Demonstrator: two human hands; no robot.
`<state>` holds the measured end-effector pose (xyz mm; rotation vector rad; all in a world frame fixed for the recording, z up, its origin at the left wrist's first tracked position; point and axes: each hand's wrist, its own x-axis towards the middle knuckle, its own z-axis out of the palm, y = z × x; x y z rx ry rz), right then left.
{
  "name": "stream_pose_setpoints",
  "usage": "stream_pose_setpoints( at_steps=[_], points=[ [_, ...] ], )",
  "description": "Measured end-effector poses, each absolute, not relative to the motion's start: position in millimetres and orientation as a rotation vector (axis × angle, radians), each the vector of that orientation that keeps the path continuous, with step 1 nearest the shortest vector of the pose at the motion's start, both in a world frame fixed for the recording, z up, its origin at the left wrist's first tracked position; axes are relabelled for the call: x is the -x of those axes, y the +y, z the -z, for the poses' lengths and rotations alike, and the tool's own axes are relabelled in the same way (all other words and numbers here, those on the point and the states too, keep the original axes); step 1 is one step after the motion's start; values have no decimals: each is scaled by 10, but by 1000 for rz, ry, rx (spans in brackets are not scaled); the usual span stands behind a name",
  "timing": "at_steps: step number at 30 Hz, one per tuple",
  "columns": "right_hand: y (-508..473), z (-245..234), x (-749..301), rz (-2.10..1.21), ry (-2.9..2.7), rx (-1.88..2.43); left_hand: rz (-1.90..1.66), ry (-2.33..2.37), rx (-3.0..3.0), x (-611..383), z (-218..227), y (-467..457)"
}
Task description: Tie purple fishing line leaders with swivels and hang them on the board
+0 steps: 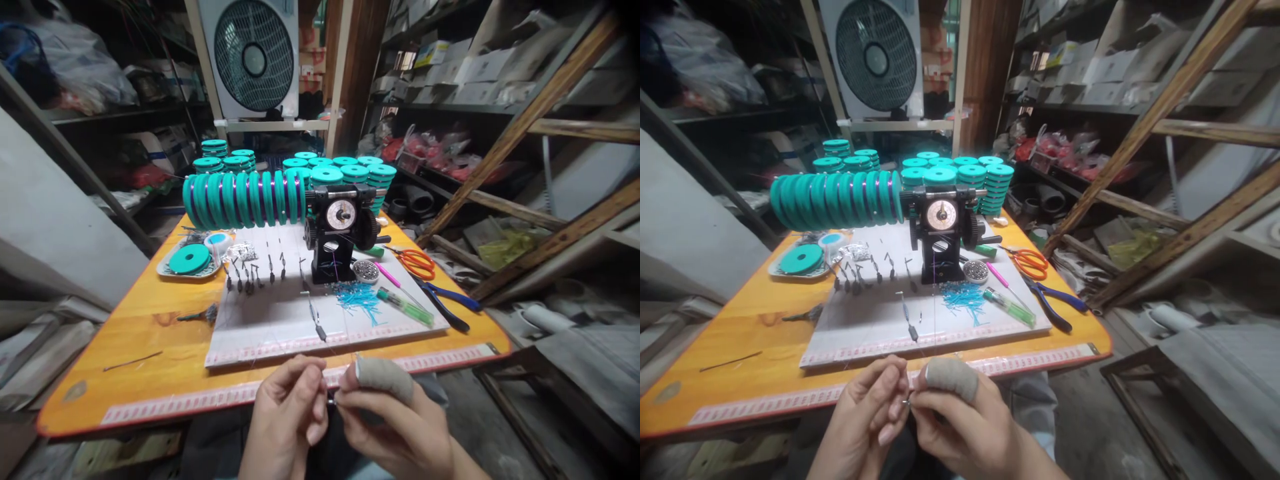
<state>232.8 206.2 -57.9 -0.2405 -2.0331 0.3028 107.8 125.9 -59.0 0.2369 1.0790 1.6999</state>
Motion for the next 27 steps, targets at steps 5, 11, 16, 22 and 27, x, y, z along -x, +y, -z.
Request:
stream_pose_setpoints(
  at_steps=[5,11,16,22,27],
  points=[
    [2040,521,-2299,-488,-1997,320,-1785,1216,-594,-1130,674,1256],
    [2024,537,-2268,-595,-1977,375,-1791,1284,-835,-1140,769,1191],
    [2031,542,-2272,-634,-1994,388,-1806,1322,-955,-1103,802,1178],
    [2030,554,-2299,-723,-2055,411,-1861,1410,-947,-1090,800,1154],
    [2004,561,-2271,-633,-2080,350,-1931,1426,-769,-1101,727,1158]
  ],
)
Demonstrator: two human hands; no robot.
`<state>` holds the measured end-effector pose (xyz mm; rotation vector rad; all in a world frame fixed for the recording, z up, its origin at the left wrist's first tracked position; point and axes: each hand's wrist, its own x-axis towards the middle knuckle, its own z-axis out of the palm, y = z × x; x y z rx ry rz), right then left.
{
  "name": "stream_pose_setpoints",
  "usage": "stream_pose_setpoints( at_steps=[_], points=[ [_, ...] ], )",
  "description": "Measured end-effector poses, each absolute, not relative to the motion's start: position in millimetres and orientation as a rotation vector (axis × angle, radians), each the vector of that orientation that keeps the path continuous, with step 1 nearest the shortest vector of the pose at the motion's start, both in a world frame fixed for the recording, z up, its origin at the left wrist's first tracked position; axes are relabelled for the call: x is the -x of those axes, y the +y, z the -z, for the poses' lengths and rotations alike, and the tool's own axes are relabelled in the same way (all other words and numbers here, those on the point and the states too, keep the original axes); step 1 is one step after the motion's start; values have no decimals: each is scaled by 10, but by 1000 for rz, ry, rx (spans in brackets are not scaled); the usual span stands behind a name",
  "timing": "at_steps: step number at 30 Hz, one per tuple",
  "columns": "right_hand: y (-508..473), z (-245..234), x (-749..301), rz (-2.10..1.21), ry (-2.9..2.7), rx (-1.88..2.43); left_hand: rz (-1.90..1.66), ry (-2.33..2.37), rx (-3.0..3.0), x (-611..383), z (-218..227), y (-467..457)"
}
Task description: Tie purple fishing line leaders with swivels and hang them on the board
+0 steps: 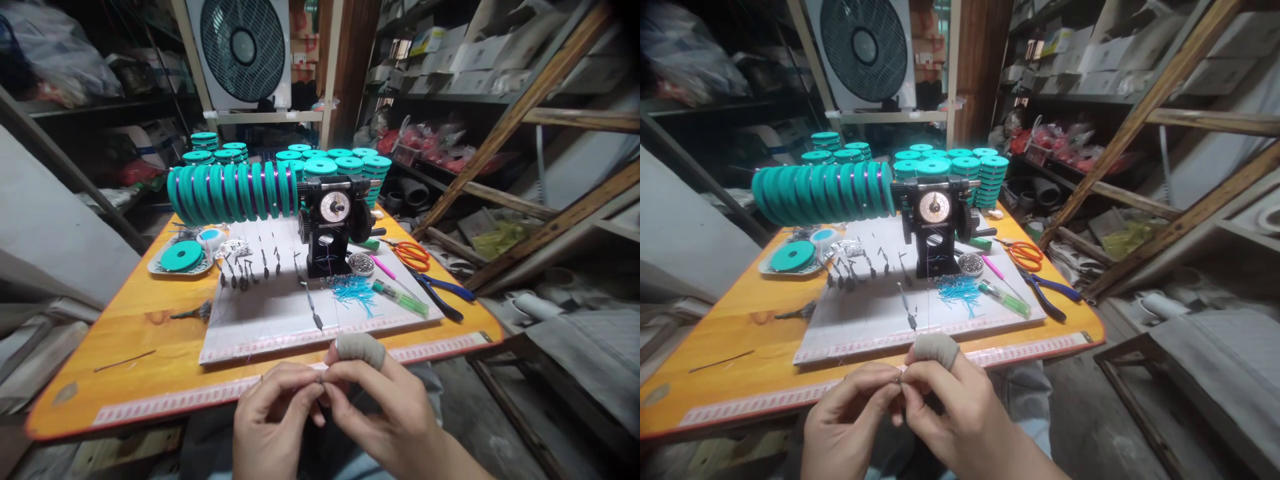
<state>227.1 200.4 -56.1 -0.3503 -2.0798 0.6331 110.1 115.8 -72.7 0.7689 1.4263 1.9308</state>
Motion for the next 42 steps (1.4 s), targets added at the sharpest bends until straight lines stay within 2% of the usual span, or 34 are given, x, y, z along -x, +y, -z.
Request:
stream_pose_setpoints(
  at_steps=[3,11,21,27,35,42],
  points=[
    [1981,569,-2265,-483,-2120,352,-1908,1485,-717,-1084,702,1148],
    [1947,555,-2252,-232,-2214,330,-1773,1699,-1075,-995,697,1075],
    [1934,596,-2256,-441,-2097,396,-1738,1621,-870,-1044,624,1049],
    [1932,571,-2245,-231,-2137,348,-1785,1693,-847,-1095,617,1049],
    [1943,581,-2249,-66,-2171,272,-1733,1559,-779,-1115,558,1050],
    [1950,618,-2244,-62,-2136,233,-1803,1583,-675,-1099,595,1072]
  ],
)
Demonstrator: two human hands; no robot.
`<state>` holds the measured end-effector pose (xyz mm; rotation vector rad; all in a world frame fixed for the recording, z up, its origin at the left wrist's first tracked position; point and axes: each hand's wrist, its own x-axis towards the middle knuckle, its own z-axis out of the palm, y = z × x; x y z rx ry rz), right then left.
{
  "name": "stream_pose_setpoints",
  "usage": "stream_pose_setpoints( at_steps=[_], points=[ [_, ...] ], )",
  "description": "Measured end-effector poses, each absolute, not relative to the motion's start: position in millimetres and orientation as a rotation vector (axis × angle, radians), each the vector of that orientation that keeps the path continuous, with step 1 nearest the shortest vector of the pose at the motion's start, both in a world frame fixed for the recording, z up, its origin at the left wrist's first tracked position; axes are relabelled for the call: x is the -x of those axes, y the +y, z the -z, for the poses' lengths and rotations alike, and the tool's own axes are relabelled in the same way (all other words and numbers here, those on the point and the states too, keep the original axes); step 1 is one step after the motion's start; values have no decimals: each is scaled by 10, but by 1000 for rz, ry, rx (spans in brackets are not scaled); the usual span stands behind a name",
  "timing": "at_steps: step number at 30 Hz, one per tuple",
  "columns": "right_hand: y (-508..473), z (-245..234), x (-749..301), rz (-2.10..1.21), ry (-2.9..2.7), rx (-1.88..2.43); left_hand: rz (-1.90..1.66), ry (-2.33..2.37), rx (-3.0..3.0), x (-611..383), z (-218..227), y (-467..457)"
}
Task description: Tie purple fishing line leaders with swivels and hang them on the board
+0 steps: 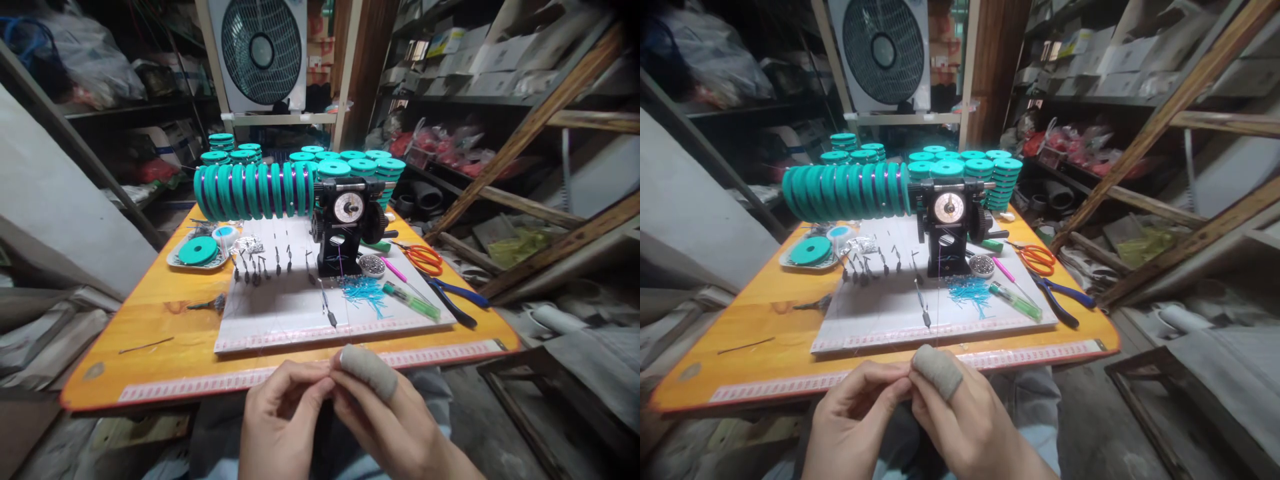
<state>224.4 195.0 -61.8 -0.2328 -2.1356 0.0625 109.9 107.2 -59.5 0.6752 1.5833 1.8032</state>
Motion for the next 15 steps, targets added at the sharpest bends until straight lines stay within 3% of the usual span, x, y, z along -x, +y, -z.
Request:
stream_pose_setpoints(
  at_steps=[11,15],
  points=[
    [1946,662,-2267,-168,-2084,329,-1853,1505,-618,-1002,605,1021],
    [1944,662,-2269,-162,-2078,334,-1928,1782,-1035,-1006,680,1025]
  ],
)
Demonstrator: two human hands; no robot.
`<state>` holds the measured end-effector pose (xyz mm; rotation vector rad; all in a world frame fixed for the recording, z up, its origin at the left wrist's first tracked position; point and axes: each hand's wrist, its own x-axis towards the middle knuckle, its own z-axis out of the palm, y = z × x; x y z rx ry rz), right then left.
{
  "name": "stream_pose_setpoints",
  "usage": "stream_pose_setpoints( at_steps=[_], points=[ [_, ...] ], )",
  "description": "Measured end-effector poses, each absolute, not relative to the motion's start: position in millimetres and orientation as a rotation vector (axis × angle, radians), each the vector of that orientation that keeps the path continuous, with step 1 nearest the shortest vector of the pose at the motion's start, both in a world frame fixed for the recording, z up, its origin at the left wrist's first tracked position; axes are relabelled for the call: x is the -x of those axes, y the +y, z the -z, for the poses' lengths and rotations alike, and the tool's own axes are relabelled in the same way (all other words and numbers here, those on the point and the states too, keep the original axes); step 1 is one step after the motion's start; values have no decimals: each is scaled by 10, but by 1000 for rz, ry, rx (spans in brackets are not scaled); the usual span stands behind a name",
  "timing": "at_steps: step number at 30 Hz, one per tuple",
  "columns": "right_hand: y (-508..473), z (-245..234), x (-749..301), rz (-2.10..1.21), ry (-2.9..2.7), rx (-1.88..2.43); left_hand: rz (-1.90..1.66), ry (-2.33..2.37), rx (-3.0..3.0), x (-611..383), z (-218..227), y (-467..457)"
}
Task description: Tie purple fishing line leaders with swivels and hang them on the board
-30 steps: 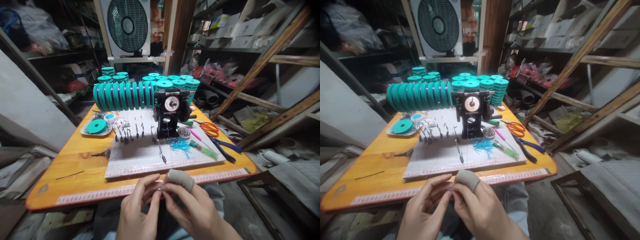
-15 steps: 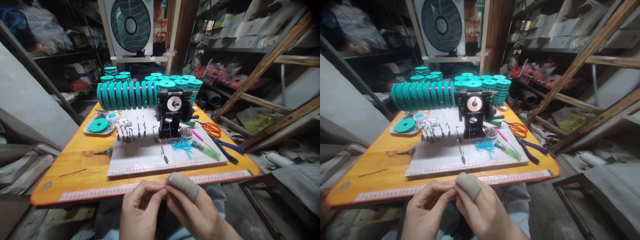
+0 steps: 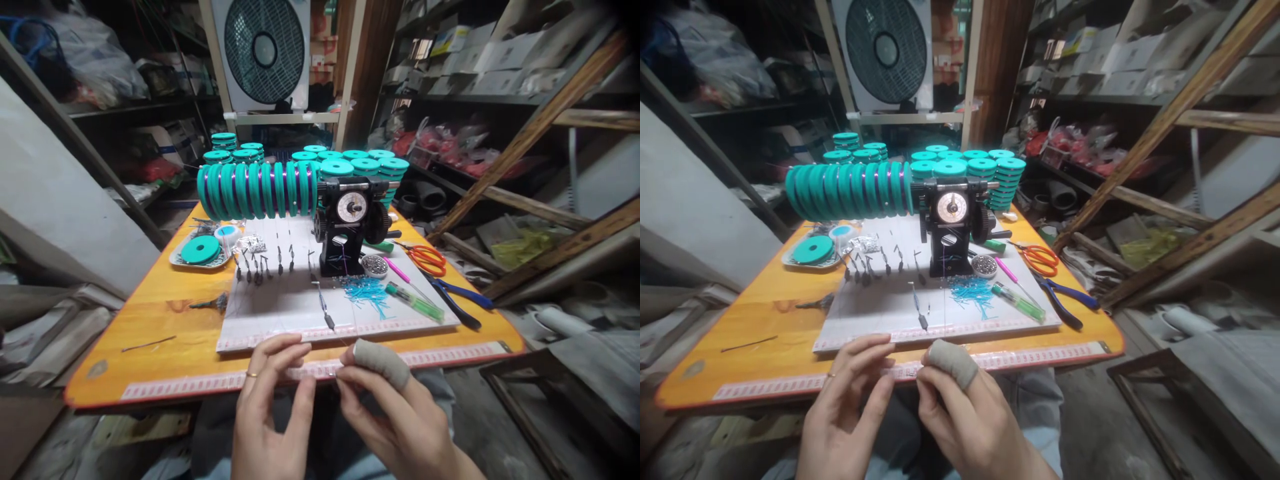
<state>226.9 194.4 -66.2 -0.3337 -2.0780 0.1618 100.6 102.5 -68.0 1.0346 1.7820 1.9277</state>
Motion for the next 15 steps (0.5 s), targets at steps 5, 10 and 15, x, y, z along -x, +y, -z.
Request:
stream_pose_setpoints(
  at_steps=[5,10,15],
  points=[
    [1953,666,-2282,-142,-2115,315,-1843,1894,-1781,-929,648,1071],
    [1941,648,-2247,-124,-2122,294,-1640,1874,-1917,-844,576,1105],
    [1934,673,-2238,-154,-2134,298,-1540,1787,-1888,-789,578,1095]
  ],
)
